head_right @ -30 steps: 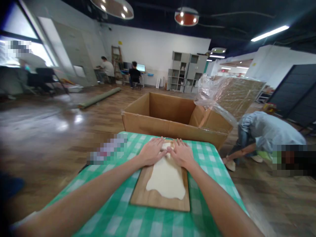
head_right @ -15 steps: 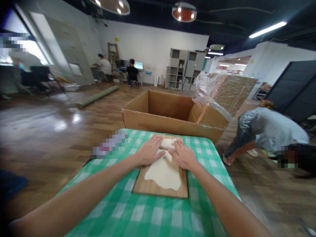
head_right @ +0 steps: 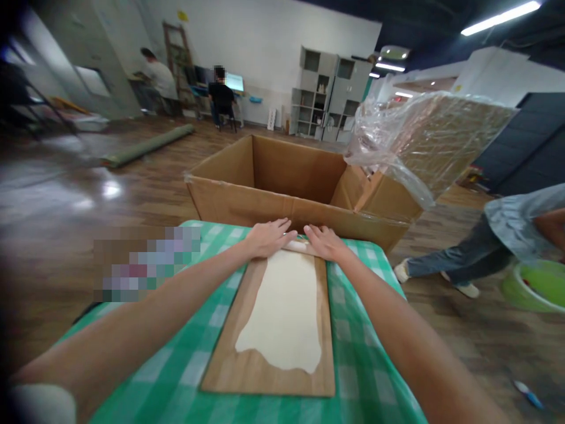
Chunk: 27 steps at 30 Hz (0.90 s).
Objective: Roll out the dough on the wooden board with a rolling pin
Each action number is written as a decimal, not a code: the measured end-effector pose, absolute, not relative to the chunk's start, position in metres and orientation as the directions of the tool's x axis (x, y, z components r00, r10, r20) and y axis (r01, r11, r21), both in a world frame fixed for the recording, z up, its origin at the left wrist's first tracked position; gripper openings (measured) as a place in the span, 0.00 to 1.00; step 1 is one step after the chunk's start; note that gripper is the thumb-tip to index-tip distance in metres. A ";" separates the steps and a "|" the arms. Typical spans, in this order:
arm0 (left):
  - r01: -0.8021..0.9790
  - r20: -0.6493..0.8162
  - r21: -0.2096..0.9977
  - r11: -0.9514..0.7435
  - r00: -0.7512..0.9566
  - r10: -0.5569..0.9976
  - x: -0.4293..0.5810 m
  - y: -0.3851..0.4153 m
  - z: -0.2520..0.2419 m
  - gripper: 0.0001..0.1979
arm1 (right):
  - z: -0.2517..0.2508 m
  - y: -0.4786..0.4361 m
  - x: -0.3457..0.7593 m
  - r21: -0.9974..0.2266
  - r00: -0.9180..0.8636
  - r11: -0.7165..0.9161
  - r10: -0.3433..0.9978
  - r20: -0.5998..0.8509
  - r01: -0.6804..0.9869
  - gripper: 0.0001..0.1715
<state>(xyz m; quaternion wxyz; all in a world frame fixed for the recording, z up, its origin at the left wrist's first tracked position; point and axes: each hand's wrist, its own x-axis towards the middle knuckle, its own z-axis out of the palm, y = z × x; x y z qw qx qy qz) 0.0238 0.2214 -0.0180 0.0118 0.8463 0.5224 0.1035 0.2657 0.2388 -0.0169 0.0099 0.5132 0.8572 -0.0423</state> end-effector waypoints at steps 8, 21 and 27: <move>0.909 0.154 0.119 -0.400 0.381 0.912 0.028 0.202 -0.016 0.38 | -0.012 0.215 0.262 0.074 -0.510 0.509 0.860 -0.008 0.858 0.33; 0.878 0.336 0.072 -0.474 0.426 0.840 0.017 0.053 -0.027 0.46 | -0.029 0.086 0.258 -0.076 -0.370 0.392 0.906 0.204 0.917 0.51; 0.852 0.290 0.069 -0.519 0.481 0.827 0.010 0.027 -0.024 0.44 | -0.037 0.054 0.264 -0.113 -0.391 0.414 0.903 0.181 0.903 0.56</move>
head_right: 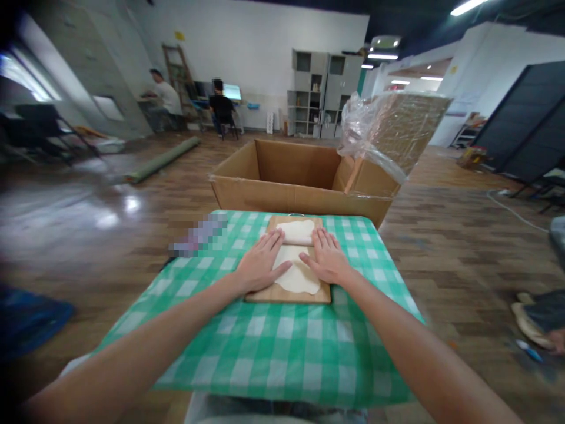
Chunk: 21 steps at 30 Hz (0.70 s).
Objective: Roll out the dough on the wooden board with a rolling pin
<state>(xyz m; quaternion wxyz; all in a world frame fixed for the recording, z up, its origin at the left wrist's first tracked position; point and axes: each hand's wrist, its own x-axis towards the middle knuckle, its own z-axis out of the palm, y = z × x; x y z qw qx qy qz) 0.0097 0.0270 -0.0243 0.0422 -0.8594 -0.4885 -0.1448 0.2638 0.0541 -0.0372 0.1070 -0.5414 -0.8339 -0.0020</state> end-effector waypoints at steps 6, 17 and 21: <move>0.871 0.275 0.038 -0.489 0.462 0.843 0.015 0.073 -0.026 0.46 | -0.024 0.097 0.259 -0.119 -0.382 0.400 0.912 0.149 0.909 0.54; 0.927 0.189 0.063 -0.370 0.353 0.916 0.025 0.183 -0.021 0.41 | -0.017 0.191 0.245 -0.098 -0.305 0.324 0.937 0.170 0.941 0.50; 0.943 0.110 0.068 -0.325 0.317 0.942 0.027 0.205 -0.014 0.41 | -0.010 0.215 0.242 -0.088 -0.283 0.287 0.957 0.056 0.954 0.56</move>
